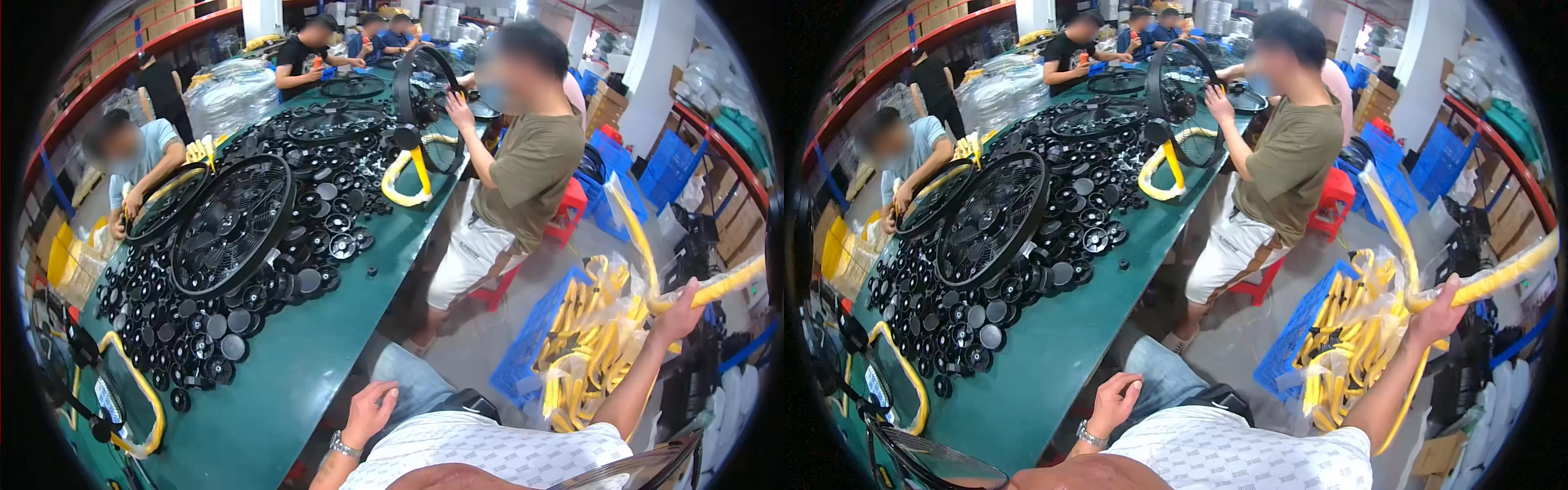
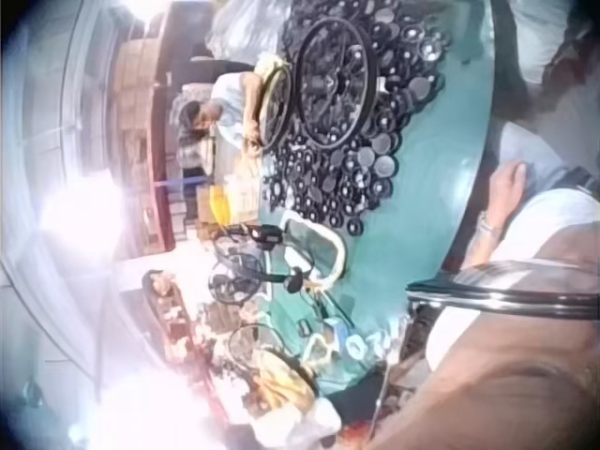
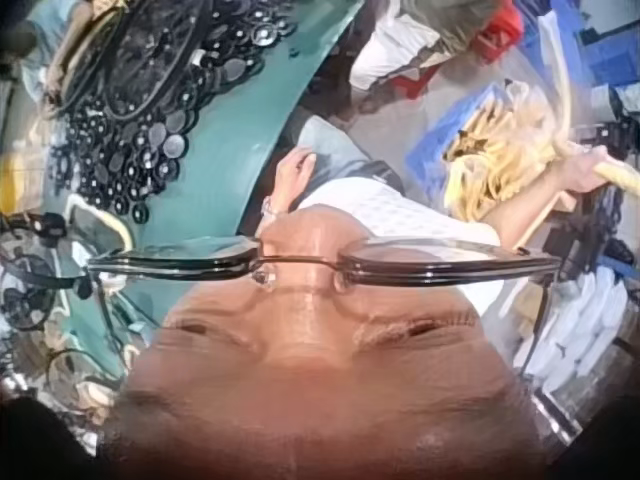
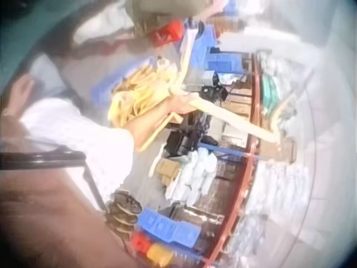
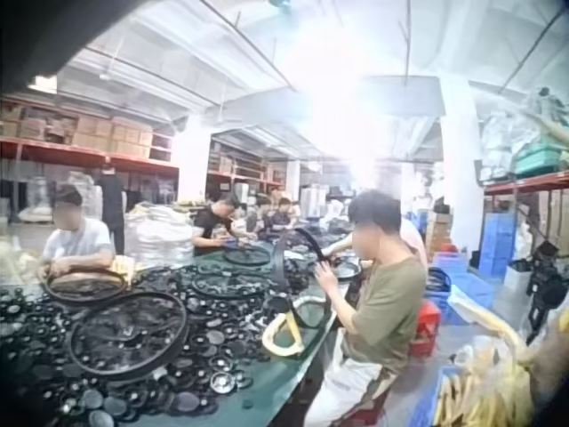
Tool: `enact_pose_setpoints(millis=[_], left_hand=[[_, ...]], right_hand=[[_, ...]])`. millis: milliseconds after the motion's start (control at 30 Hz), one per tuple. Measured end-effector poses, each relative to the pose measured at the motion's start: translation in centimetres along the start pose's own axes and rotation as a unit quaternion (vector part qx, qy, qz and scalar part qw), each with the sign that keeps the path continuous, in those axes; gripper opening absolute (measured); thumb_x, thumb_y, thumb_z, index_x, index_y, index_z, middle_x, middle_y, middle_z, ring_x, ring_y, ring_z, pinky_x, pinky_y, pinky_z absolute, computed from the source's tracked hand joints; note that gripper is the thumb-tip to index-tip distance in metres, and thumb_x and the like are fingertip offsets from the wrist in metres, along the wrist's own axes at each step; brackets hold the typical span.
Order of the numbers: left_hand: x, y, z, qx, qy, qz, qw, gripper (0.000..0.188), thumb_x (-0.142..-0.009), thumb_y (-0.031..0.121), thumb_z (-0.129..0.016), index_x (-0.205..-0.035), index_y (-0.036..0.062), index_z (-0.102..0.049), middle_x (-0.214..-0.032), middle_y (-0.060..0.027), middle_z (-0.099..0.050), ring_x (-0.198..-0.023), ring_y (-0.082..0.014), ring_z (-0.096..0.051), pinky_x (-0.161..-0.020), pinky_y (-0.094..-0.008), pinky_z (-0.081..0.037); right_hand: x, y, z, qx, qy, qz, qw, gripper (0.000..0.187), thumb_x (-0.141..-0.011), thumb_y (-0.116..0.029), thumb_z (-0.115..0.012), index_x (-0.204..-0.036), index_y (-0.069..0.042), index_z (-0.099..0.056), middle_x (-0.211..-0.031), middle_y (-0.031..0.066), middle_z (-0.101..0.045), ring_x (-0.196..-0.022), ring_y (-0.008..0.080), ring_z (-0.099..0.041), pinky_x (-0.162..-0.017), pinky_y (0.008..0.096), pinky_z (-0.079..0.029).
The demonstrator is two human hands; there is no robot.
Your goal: Assembling the components of industrial electric fans, specifically the grilles and motor housing.
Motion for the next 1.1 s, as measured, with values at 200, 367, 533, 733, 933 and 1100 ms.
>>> enact_pose_setpoints(millis=[200, 367, 533, 733, 933, 1100], left_hand=[[1.1, 0.7, 2.1, 0.011, 0.033, 0.009, 0.999, 0.014, -0.089, 0.009, -0.063, -0.099, 0.0017, -0.068, -0.091, -0.0115, -0.068, -0.072, -0.0221, -0.066, -0.060, -0.0287, -0.051], [3.8, 1.0, 4.7, 0.026, 0.085, 0.033, 0.995, 0.015, -0.090, 0.011, -0.063, -0.100, 0.0017, -0.069, -0.091, -0.0088, -0.070, -0.074, -0.0187, -0.066, -0.062, -0.0284, -0.052], [7.8, 1.6, 8.5, 0.104, 0.195, 0.109, 0.969, 0.019, -0.092, 0.012, -0.061, -0.102, -0.0025, -0.068, -0.090, -0.0118, -0.072, -0.081, -0.0186, -0.070, -0.073, -0.0284, -0.055], [10.9, 4.0, 16.9, 0.019, 0.343, 0.077, 0.936, 0.019, -0.094, 0.011, -0.057, -0.101, -0.0037, -0.066, -0.093, -0.0107, -0.069, -0.085, -0.0172, -0.064, -0.081, -0.0319, -0.052], [13.4, 6.9, 27.1, -0.030, 0.515, 0.024, 0.856, 0.060, -0.091, 0.033, -0.066, -0.136, -0.0005, -0.046, -0.128, -0.0109, -0.055, -0.105, -0.0190, -0.058, -0.088, -0.0323, -0.048], [16.3, 12.9, 30.8, -0.217, 0.574, -0.164, 0.773, 0.097, -0.085, 0.051, -0.067, -0.151, 0.0026, -0.016, -0.152, -0.0190, -0.029, -0.137, -0.0331, -0.035, -0.110, -0.0475, -0.034]], right_hand=[[3.6, -6.6, -4.6, -0.309, -0.213, 0.085, 0.923, 0.010, -0.095, -0.011, -0.054, -0.102, -0.004, -0.050, -0.079, 0.0033, -0.048, -0.076, 0.0120, -0.047, -0.072, 0.0253, -0.038], [9.7, -10.4, -10.2, -0.414, -0.379, 0.071, 0.824, 0.010, -0.092, -0.004, -0.052, -0.101, -0.003, -0.050, -0.075, 0.0029, -0.046, -0.070, 0.0103, -0.042, -0.065, 0.0253, -0.033], [15.5, -9.4, -17.6, -0.424, -0.496, 0.001, 0.757, 0.015, -0.086, -0.010, -0.060, -0.098, -0.002, -0.054, -0.076, 0.0024, -0.049, -0.065, 0.0084, -0.042, -0.058, 0.0246, -0.032], [23.0, -8.5, -24.1, -0.395, -0.605, 0.008, 0.691, 0.019, -0.075, -0.004, -0.066, -0.093, -0.001, -0.061, -0.082, 0.0034, -0.059, -0.071, 0.0097, -0.054, -0.065, 0.0243, -0.043], [30.3, -14.4, -27.0, -0.384, -0.692, 0.085, 0.605, 0.017, -0.065, -0.003, -0.068, -0.081, 0.003, -0.065, -0.071, 0.0015, -0.059, -0.062, 0.0089, -0.054, -0.058, 0.0252, -0.043], [38.1, -18.6, -29.1, -0.409, -0.800, 0.188, 0.397, 0.024, -0.066, -0.012, -0.076, -0.082, 0.004, -0.065, -0.063, 0.0026, -0.056, -0.053, 0.0094, -0.050, -0.050, 0.0268, -0.038]])
Point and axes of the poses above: each hand's wrist, its own x-axis away from the middle knuckle, its own z-axis out of the back of the hand, y = z × x, the point moved 7 cm from there along -x, towards the middle knuckle
